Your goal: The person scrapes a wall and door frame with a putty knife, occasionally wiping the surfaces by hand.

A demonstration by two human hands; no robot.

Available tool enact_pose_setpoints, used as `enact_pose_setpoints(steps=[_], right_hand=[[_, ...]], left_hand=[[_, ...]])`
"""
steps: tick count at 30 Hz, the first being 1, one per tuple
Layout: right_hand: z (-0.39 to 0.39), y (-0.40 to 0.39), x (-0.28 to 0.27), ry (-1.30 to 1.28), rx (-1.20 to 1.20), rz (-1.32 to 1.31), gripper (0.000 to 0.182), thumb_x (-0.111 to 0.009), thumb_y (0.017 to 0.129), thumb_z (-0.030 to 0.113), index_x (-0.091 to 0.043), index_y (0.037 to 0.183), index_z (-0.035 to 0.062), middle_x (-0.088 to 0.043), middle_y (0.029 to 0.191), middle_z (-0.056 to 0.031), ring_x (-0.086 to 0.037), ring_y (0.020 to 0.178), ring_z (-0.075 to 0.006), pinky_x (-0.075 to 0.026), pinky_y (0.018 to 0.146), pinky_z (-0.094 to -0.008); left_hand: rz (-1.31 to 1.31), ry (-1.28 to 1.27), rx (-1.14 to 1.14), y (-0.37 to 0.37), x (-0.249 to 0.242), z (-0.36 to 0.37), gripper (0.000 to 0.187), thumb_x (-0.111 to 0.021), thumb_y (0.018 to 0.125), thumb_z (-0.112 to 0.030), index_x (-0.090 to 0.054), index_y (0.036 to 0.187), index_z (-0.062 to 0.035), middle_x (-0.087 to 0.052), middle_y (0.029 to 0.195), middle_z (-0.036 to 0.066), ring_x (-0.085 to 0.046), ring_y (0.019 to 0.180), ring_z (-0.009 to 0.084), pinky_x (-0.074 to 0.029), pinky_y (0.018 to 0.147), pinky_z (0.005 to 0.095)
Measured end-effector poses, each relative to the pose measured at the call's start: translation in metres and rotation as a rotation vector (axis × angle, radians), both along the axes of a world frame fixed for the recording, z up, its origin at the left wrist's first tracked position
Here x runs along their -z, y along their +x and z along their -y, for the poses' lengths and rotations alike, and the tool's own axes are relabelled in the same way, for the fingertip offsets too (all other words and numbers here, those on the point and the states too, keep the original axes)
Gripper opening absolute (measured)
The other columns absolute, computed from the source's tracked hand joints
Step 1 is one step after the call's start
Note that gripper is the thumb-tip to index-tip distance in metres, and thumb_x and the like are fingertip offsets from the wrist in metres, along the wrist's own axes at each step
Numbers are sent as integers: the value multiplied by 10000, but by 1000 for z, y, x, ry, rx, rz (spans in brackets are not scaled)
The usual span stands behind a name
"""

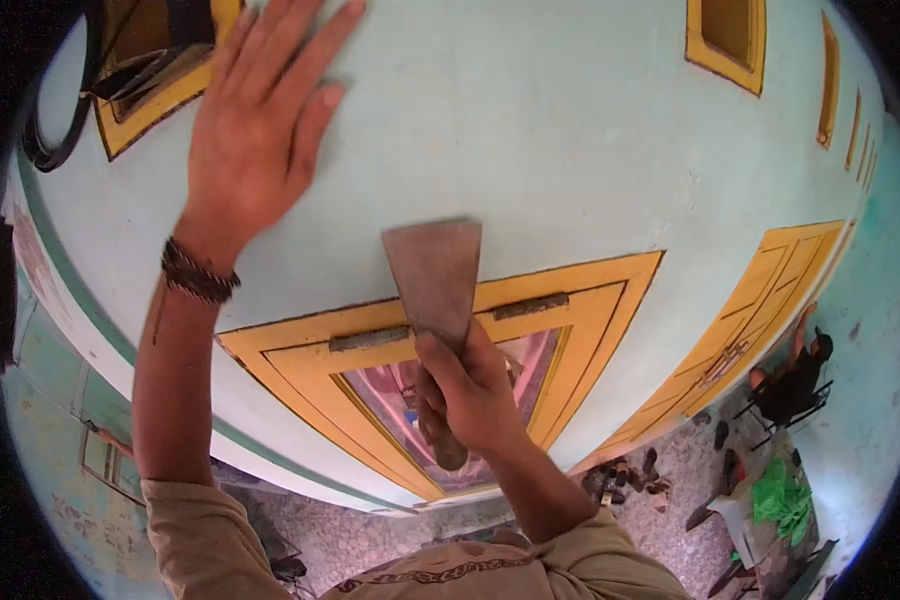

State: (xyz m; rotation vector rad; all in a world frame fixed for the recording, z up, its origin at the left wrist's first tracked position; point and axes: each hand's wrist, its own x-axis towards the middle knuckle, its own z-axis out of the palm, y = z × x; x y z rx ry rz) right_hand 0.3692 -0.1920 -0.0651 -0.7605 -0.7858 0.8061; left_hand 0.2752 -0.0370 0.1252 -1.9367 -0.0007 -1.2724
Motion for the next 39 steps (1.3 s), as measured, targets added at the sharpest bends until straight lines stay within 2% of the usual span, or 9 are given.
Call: enact_pose_setpoints(steps=[2,3,6,13,17,23,32,35,39], right_hand=[[2,2,-2,-10,-25,7,164,-506,1003,162,-461,1129,67,-418,580,-7,-385,374,-86,-360,338,-262],[2,4,-13,-13,-39,34,169,-509,1003,167,-461,1131,68,-421,582,-9,-390,370,-89,-362,336,-265],[-11,7,-56,24,-42,85,181,-522,999,187,-461,1124,71,-425,584,-15,-408,357,-105,-360,332,-271],[-12,-1,-50,25,-52,78,230,-541,985,220,-480,1161,86,-382,560,-6,-401,346,-126,-369,305,-301],[-24,-4,-97,2,-80,110,253,-545,984,232,-471,1172,80,-396,574,-9,-404,355,-121,-372,313,-297],[-34,-10,-97,62,-105,176,249,-546,987,241,-449,1131,62,-434,601,-16,-441,371,-119,-393,321,-294],[-39,-24,-101,90,-106,138,202,-523,994,238,-439,1055,65,-447,602,-17,-463,361,-131,-407,318,-304],[-38,-24,-108,109,-115,137,204,-518,992,230,-446,1090,67,-446,603,-19,-456,356,-133,-405,312,-304],[-39,-30,-118,132,-123,81,198,-508,984,206,-441,1110,69,-446,603,-19,-455,358,-134,-404,307,-302]], left_hand=[[29,-4,-11,-4,18,-17,440,-394,1016,-266,-470,1432,-146,-358,1533,122,-315,1425,308,-227,1155,486],[78,-26,-14,-6,26,-13,457,-494,957,-201,-488,1411,-150,-406,1501,79,-364,1393,261,-274,1146,448],[111,-101,-36,-12,42,-10,457,-493,955,-188,-491,1408,-135,-404,1504,86,-345,1408,266,-263,1150,456],[281,-55,33,-16,56,-21,431,-564,849,-159,-577,1263,-37,-466,1424,184,-414,1346,370,-326,1091,521],[332,-57,66,-19,59,-23,395,-568,797,-126,-599,1171,-3,-509,1350,205,-457,1287,400,-349,1057,528],[334,-94,100,-25,67,-22,328,-577,793,-89,-605,1110,-10,-539,1317,188,-490,1254,391,-338,1048,484],[317,-52,169,-26,67,-20,380,-622,770,-113,-616,1129,12,-553,1317,182,-506,1258,365,-360,1041,519],[73,53,175,-28,63,-14,402,-652,783,-110,-616,1166,10,-585,1279,173,-534,1246,341,-378,1057,510],[90,46,300,-18,47,-12,355,-637,777,-103,-651,1112,14,-629,1208,171,-580,1196,329,-423,1068,494]])
